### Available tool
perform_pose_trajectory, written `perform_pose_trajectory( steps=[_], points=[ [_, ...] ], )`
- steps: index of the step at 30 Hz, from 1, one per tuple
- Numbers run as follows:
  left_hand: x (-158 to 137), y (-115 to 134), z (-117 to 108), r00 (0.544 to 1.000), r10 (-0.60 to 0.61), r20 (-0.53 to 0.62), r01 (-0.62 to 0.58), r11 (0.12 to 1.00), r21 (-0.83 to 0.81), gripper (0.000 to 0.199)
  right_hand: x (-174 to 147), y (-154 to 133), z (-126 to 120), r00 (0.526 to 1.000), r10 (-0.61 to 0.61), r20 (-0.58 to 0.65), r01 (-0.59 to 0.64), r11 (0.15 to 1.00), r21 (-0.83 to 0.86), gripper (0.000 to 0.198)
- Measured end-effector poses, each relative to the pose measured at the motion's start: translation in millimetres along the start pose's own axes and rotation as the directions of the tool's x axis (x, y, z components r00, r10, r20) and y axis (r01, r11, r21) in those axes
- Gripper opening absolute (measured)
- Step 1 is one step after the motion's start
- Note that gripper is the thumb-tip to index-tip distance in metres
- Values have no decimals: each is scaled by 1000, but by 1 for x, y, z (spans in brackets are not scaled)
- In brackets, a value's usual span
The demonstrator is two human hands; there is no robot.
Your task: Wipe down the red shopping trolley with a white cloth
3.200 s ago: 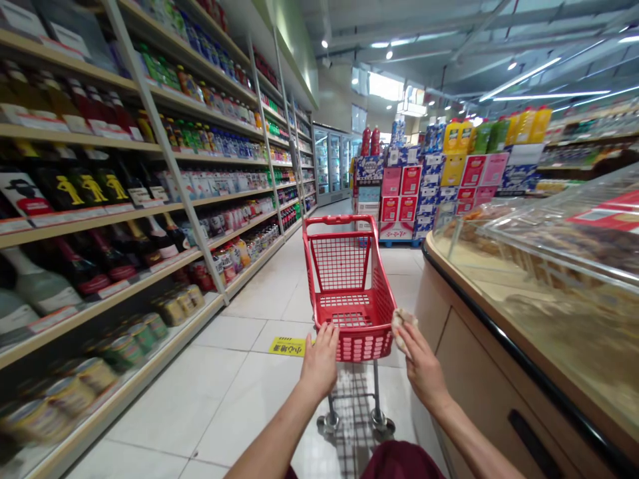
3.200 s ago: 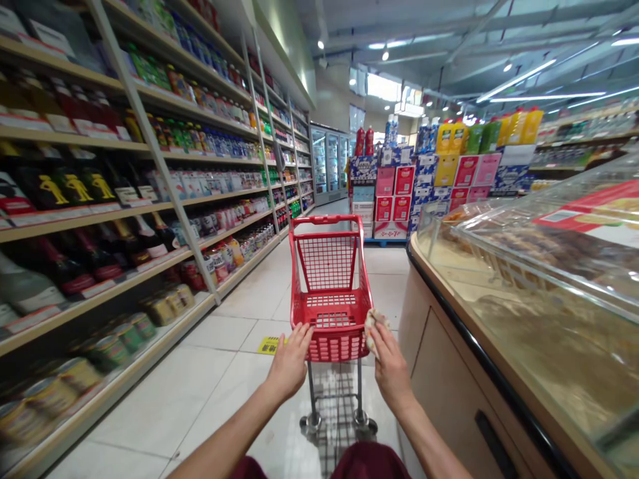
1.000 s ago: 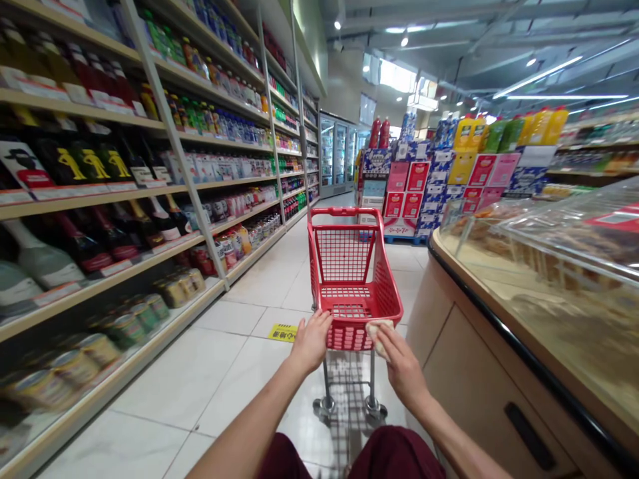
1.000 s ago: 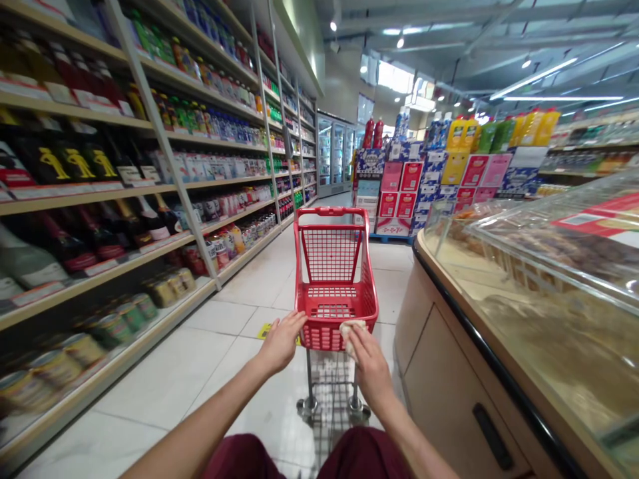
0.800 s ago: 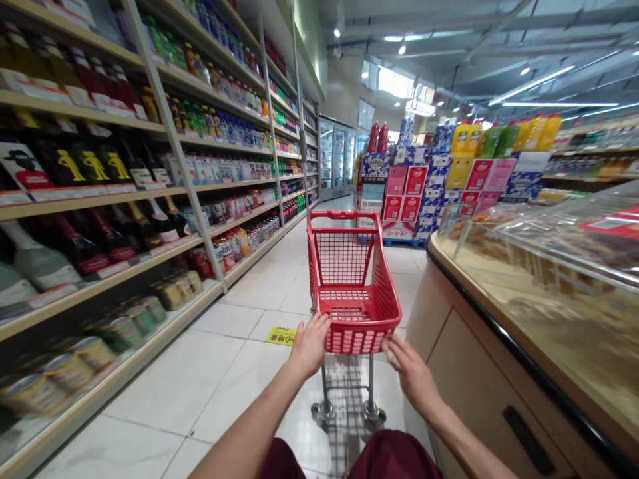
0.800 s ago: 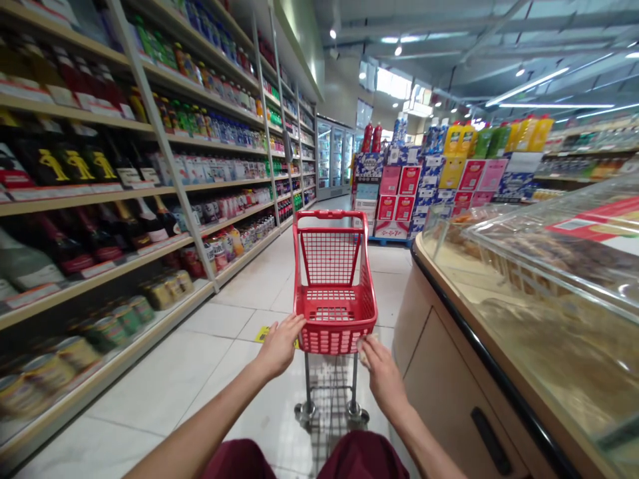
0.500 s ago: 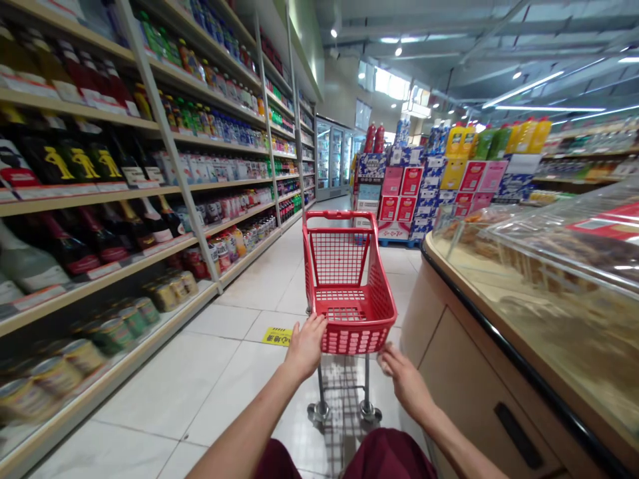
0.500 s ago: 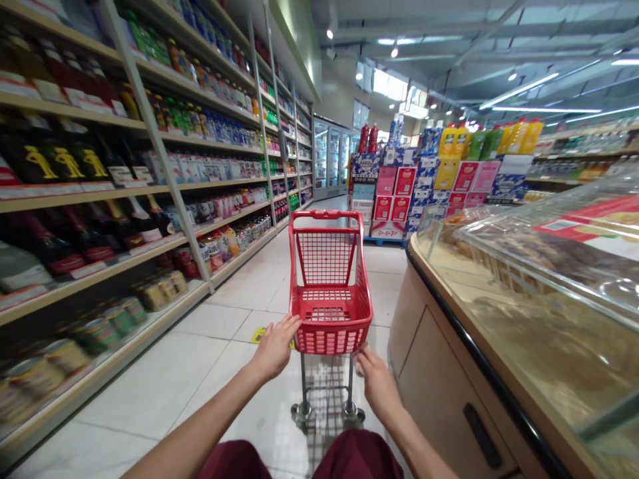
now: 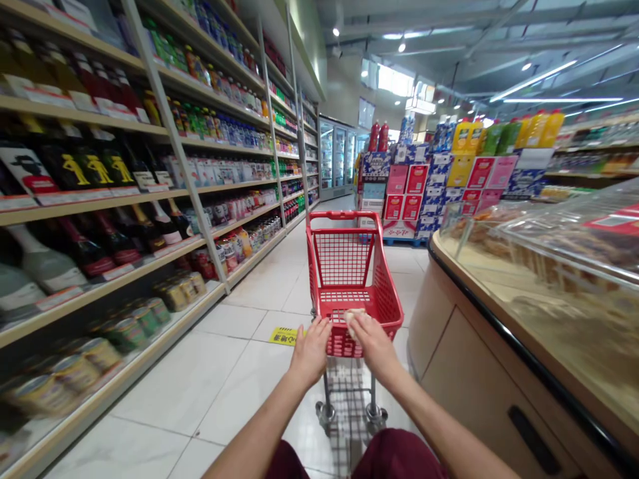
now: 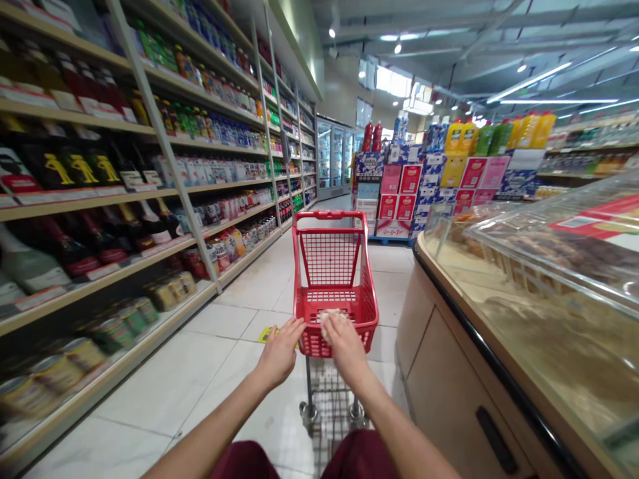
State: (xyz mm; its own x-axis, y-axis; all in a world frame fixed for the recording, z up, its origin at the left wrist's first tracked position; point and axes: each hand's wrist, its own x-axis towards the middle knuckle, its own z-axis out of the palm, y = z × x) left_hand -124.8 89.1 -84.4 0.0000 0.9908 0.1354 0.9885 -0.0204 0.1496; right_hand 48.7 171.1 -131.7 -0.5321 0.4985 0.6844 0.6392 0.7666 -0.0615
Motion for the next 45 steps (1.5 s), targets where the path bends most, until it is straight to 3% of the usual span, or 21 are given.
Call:
perform_pose_trajectory(
  steps=[3, 5, 10, 12, 15, 19, 21, 25, 28, 32, 34, 37, 39, 42, 45],
  points=[
    [-3, -2, 1, 1000, 5, -4, -5, 1000, -20, 59, -15, 43, -22, 994, 101, -36, -104, 990, -98, 33],
    [-3, -1, 2, 1000, 1, -8, -2, 999, -39, 60, -18, 49, -28, 989, 141, -51, -147, 979, -142, 34],
    [-2, 3, 3, 1000, -6, 3, 6, 998, -60, 59, 2, -21, -1, 999, -42, -15, 42, 999, 1, 37],
    [-4, 2, 2, 1000, 15, -2, -15, 999, -50, 59, 7, -32, 2, 997, -72, 0, 72, 997, 40, 39],
    [-10, -1, 2, 1000, 22, -15, -22, 999, -31, 59, -2, -1, -13, 1000, -5, 17, 5, 1000, 2, 34],
    [-13, -2, 4, 1000, 24, -15, -24, 999, -39, 58, -19, 47, -26, 987, 148, -68, -156, 978, -137, 34],
    [-11, 1, 5, 999, 32, -23, -32, 999, -32, 56, -19, 39, -19, 985, 148, -93, -160, 976, -147, 35],
    [-8, 4, 3, 997, 4, -77, -1, 999, 40, 53, -11, -5, 0, 996, 36, -84, -39, 999, -31, 36],
    [-9, 2, 1, 997, -11, -75, 18, 995, 98, 52, -14, 0, -7, 999, 4, -53, -5, 1000, -11, 37],
    [-12, -2, 2, 997, -26, -75, 33, 995, 94, 53, -23, 24, -22, 981, 152, -120, -166, 980, -110, 34],
    [-11, -1, 3, 997, -17, -74, 24, 996, 87, 51, -19, 12, -16, 979, 159, -129, -171, 981, -89, 34],
    [-9, 1, 5, 998, 19, -65, -14, 997, 77, 51, -8, -23, 0, 991, 84, -107, -86, 996, -12, 35],
    [-10, 2, 6, 997, 41, -59, -36, 997, 70, 54, -6, -30, 1, 996, 40, -84, -41, 999, -5, 38],
    [-12, 4, 8, 997, 42, -69, -38, 997, 60, 56, -17, -2, -14, 997, 51, -53, -55, 995, -80, 39],
    [-11, 8, 7, 996, 43, -77, -40, 999, 34, 55, -27, 24, -27, 978, 180, -101, -196, 965, -175, 37]
  ],
)
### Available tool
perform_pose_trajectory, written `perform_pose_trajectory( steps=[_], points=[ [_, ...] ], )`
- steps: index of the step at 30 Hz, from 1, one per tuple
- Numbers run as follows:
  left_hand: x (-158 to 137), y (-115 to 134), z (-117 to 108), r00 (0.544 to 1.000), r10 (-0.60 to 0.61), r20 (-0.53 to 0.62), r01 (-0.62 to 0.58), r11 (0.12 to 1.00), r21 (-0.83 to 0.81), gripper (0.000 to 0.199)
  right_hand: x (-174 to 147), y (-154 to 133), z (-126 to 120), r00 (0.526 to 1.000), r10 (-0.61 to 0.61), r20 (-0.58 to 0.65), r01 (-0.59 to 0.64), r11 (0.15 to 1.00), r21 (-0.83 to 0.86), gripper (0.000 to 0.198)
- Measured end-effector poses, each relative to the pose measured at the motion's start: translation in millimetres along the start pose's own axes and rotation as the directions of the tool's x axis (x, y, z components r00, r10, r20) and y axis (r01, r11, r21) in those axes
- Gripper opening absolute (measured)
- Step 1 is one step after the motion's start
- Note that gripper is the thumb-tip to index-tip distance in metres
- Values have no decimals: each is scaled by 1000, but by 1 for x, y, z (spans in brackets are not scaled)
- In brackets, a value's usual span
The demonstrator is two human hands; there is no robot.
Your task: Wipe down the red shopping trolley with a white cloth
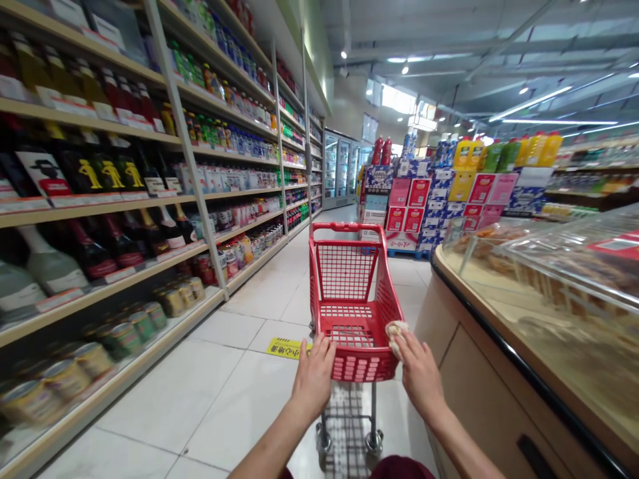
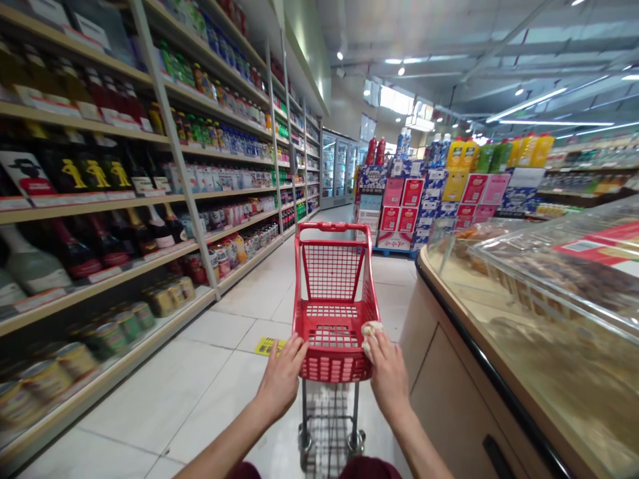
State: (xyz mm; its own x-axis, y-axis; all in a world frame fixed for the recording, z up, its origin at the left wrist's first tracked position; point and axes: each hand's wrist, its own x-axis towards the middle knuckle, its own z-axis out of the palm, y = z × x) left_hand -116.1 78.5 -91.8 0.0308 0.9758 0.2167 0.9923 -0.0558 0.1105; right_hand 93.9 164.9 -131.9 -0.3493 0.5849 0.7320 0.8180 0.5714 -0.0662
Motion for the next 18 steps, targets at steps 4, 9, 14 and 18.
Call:
perform_pose_trajectory(
  steps=[4, 9, 14, 18],
  points=[
    [7, 7, -4, 999, 10, 42, -9, 999, -32, 51, 3, -34, 10, 1000, 8, -1, -8, 1000, 26, 38],
    [6, 6, -6, 1000, 20, 18, -20, 1000, -24, 52, 5, -48, 14, 992, -117, 55, 113, 991, 66, 43],
    [0, 2, 0, 999, 42, -5, -42, 999, -22, 56, 0, -9, 4, 1000, 2, 17, -2, 999, -39, 36],
    [1, 2, 4, 999, 38, -15, -37, 999, 8, 58, 3, -53, 14, 995, -100, -23, 101, 995, 17, 38]
  ],
)
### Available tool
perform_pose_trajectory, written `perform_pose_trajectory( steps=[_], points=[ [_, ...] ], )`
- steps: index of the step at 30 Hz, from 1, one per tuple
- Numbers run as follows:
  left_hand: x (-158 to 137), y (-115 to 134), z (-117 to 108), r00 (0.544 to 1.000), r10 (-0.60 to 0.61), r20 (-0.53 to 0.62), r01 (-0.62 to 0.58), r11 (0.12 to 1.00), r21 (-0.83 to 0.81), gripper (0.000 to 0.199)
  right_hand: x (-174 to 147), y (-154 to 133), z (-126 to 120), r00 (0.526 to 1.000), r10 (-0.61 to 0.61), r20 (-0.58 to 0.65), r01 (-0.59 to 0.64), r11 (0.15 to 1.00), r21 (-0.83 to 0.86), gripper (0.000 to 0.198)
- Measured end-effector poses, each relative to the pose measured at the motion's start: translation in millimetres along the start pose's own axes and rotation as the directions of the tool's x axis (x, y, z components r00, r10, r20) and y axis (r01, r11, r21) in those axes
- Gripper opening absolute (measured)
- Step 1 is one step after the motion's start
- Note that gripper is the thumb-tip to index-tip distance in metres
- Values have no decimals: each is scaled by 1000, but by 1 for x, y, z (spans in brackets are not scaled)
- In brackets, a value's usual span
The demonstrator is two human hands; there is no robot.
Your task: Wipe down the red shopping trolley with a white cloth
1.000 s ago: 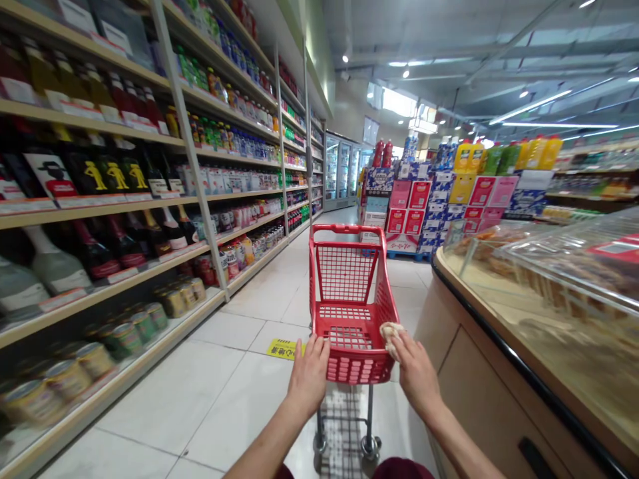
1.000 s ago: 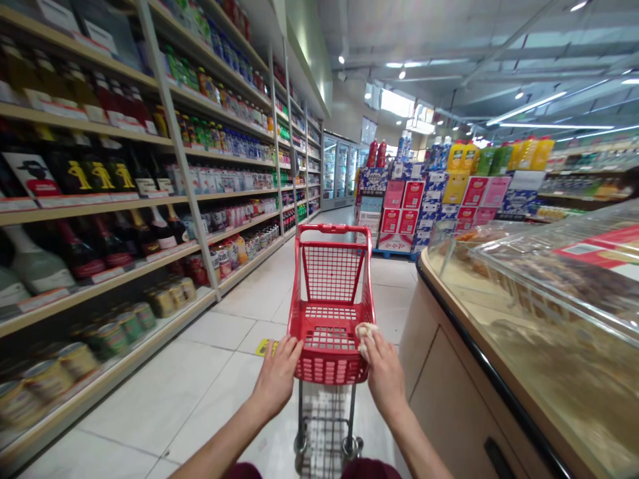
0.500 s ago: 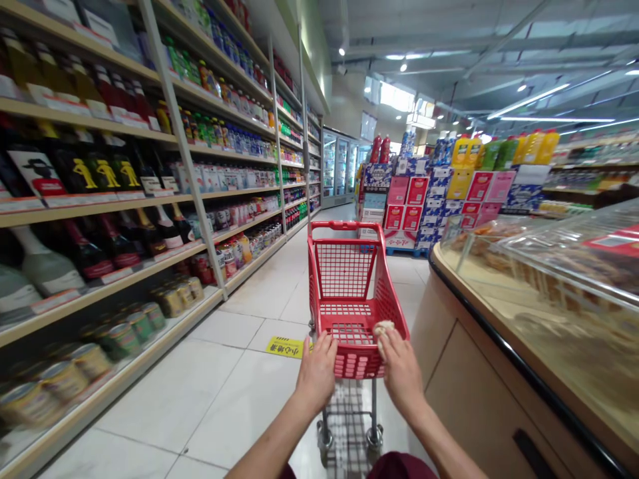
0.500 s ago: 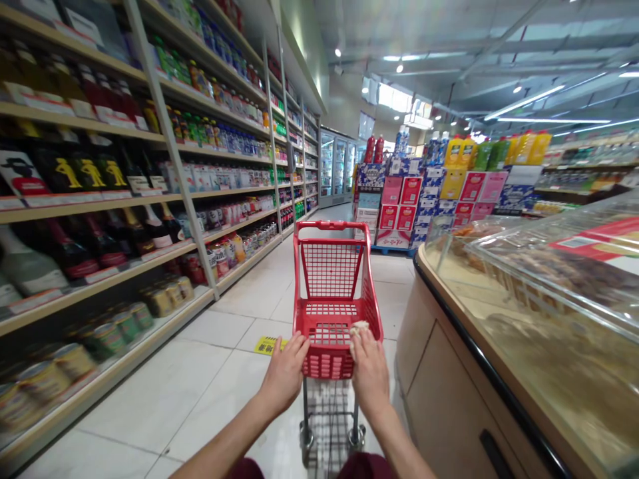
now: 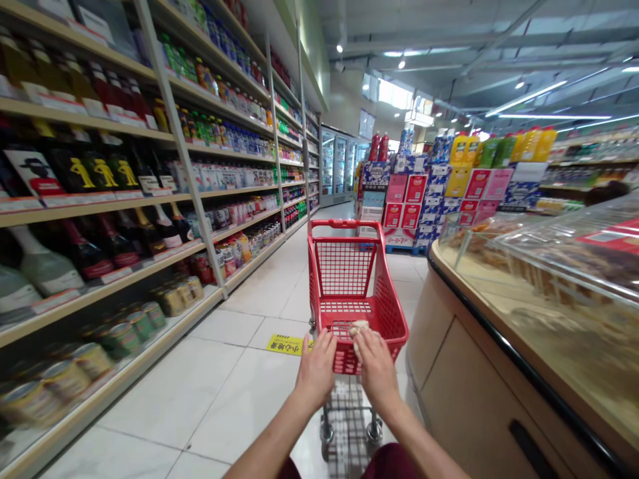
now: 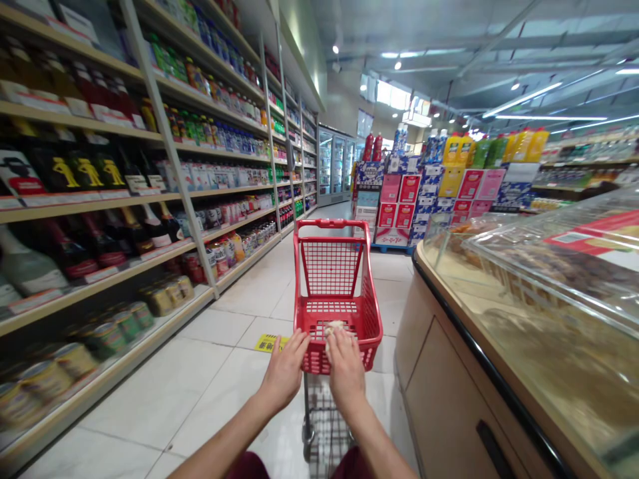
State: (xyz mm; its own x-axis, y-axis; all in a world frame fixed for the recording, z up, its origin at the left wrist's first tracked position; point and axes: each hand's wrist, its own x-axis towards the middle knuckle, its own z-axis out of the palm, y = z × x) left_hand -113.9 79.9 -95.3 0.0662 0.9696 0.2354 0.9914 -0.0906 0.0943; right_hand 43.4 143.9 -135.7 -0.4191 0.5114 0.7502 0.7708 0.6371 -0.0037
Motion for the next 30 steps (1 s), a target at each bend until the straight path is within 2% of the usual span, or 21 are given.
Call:
perform_pose_trajectory(
  steps=[2, 5, 7, 9, 12, 14, 16, 18, 22, 25, 28, 30],
  points=[
    [-1, -2, 0, 1000, 9, -9, -9, 1000, 10, 58, 2, -14, 2, 997, -74, 5, 74, 997, 34, 40],
    [-4, -5, -2, 1000, 18, -14, -18, 1000, 0, 59, -4, 5, -5, 992, -123, 19, 123, 992, 24, 42],
    [-5, -6, -2, 1000, 17, -13, -17, 1000, -2, 59, -12, 31, -12, 998, -62, 10, 62, 998, -26, 43],
    [-5, -6, 1, 1000, 20, -15, -20, 1000, 6, 60, -16, 44, -13, 999, 32, -8, -33, 998, -62, 42],
    [-3, -4, 8, 999, 33, -26, -32, 999, 28, 62, -13, 23, -3, 998, 55, -30, -56, 998, -39, 42],
    [-3, -3, 13, 999, 38, -29, -36, 998, 49, 63, -7, -1, 4, 999, -11, -40, 11, 1000, 3, 43],
    [-3, -4, 16, 999, 42, -28, -40, 996, 78, 64, -3, -12, 6, 997, -78, -19, 79, 996, 35, 46],
    [-4, -6, 18, 999, 40, -28, -37, 994, 105, 65, -4, -2, 2, 996, -90, 7, 90, 995, 36, 48],
    [-7, -5, 22, 998, 39, -51, -32, 990, 137, 66, -11, 32, -10, 999, 37, 4, -37, 998, -43, 46],
    [-7, -2, 27, 996, 41, -76, -28, 986, 165, 66, -9, 16, -7, 998, 50, -25, -51, 998, -40, 43],
    [-8, -1, 30, 996, 25, -91, -8, 982, 190, 65, -3, -12, -1, 998, -64, -8, 64, 998, 1, 43],
    [-9, -3, 30, 995, 22, -92, -4, 981, 196, 65, -3, -9, -3, 994, -110, 12, 110, 994, 4, 44]
  ],
)
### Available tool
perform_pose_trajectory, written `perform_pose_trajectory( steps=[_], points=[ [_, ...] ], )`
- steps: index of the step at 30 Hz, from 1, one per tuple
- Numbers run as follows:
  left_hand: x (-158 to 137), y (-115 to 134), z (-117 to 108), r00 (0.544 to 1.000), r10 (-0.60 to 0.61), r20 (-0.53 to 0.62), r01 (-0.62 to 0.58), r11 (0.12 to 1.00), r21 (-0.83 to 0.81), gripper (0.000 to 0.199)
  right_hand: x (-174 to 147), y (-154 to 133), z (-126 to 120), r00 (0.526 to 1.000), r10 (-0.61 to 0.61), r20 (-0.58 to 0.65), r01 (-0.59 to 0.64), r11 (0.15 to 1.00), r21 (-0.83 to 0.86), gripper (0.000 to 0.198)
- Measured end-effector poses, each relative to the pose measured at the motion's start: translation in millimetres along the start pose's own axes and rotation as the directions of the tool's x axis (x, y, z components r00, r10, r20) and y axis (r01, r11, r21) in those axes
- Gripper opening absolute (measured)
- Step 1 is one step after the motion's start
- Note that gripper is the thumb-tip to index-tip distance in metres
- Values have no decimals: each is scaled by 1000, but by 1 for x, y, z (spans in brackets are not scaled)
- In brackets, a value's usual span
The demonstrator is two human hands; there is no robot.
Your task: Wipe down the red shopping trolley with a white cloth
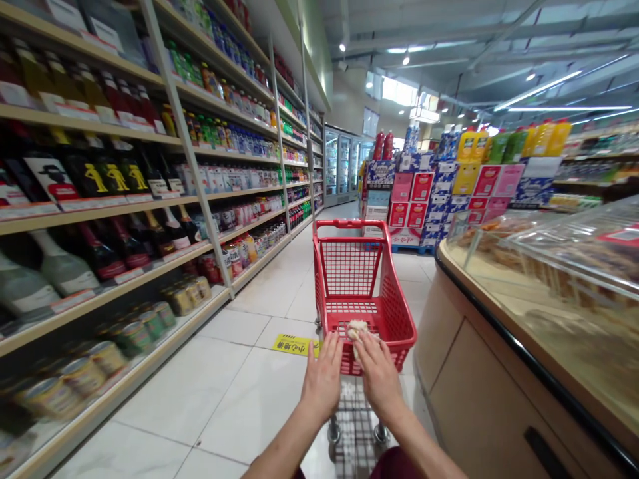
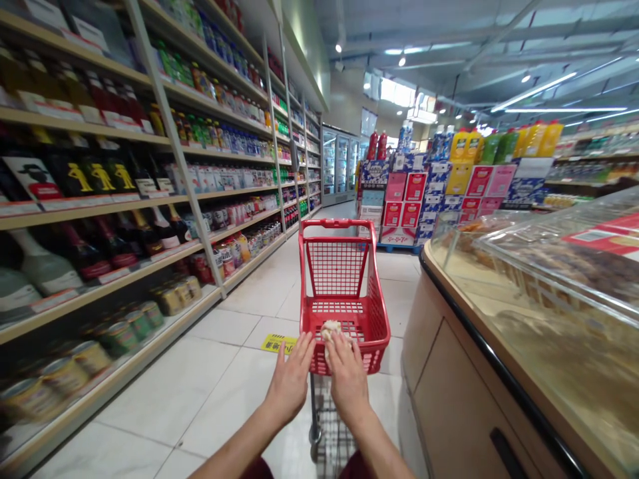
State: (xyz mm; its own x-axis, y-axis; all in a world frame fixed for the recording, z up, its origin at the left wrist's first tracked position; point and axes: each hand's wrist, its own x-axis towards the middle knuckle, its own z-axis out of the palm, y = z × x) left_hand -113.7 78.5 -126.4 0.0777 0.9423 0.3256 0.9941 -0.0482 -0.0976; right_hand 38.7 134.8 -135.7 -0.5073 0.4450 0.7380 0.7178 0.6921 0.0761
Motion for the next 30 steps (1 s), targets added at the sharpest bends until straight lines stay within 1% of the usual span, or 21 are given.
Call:
perform_pose_trajectory(
  steps=[2, 4, 5, 6, 8, 10, 12, 14, 15, 17, 19, 20, 21, 24, 25, 27, 30],
  points=[
    [-1, -2, 0, 1000, -4, 2, 4, 1000, 1, 65, -6, 21, -5, 1000, 25, 7, -25, 1000, -17, 45],
    [-3, -2, 0, 1000, -13, 5, 13, 1000, -6, 66, -13, 44, -10, 994, 109, -13, -109, 993, -45, 44],
    [-3, -1, -1, 1000, -19, 7, 19, 1000, -11, 66, -15, 50, -11, 988, 149, -27, -150, 987, -52, 44],
    [-3, -1, -1, 1000, -25, 11, 25, 1000, -16, 67, -15, 51, -11, 983, 177, -39, -179, 983, -50, 42],
    [-2, 1, -3, 999, -32, 22, 32, 999, -21, 68, -11, 37, -6, 983, 174, -52, -175, 984, -20, 40],
    [-2, 2, -6, 999, -27, 40, 28, 999, -18, 69, -3, 14, -1, 994, 104, -37, -103, 994, 23, 40],
    [-1, 0, -9, 998, -18, 59, 19, 1000, -17, 70, 2, 1, 2, 999, 34, -7, -34, 998, 45, 41],
    [-2, -2, -12, 997, -16, 75, 17, 1000, -20, 70, -1, 10, -1, 1000, 16, 14, -17, 999, 40, 42],
    [-2, -2, -12, 997, -17, 80, 19, 1000, -22, 70, -6, 22, -4, 999, 41, 15, -41, 999, 26, 42],
    [-3, -2, -12, 996, -22, 82, 25, 999, -29, 70, -15, 46, -10, 992, 130, -1, -130, 991, -15, 44],
    [-3, 0, -10, 997, -26, 74, 29, 999, -38, 71, -20, 57, -13, 977, 211, -29, -212, 977, -33, 45],
    [-3, 1, -8, 997, -27, 68, 30, 999, -41, 71, -20, 53, -12, 973, 227, -35, -228, 973, -23, 44],
    [-2, 2, -7, 998, -29, 63, 32, 999, -42, 71, -18, 45, -9, 975, 219, -39, -219, 976, 0, 43],
    [-1, 3, -6, 998, -23, 54, 25, 999, -35, 69, -7, 11, 1, 992, 114, -47, -110, 991, 81, 39],
    [-1, 3, -6, 998, -20, 55, 22, 999, -31, 69, -5, 6, 4, 995, 83, -54, -78, 992, 95, 38],
    [-1, 2, -6, 998, -14, 59, 15, 1000, -23, 70, -6, 10, 4, 995, 74, -72, -67, 993, 101, 38],
    [-2, 4, -7, 999, -17, 49, 18, 1000, -21, 71, -14, 37, -3, 983, 168, -77, -161, 983, 83, 42]
  ],
)
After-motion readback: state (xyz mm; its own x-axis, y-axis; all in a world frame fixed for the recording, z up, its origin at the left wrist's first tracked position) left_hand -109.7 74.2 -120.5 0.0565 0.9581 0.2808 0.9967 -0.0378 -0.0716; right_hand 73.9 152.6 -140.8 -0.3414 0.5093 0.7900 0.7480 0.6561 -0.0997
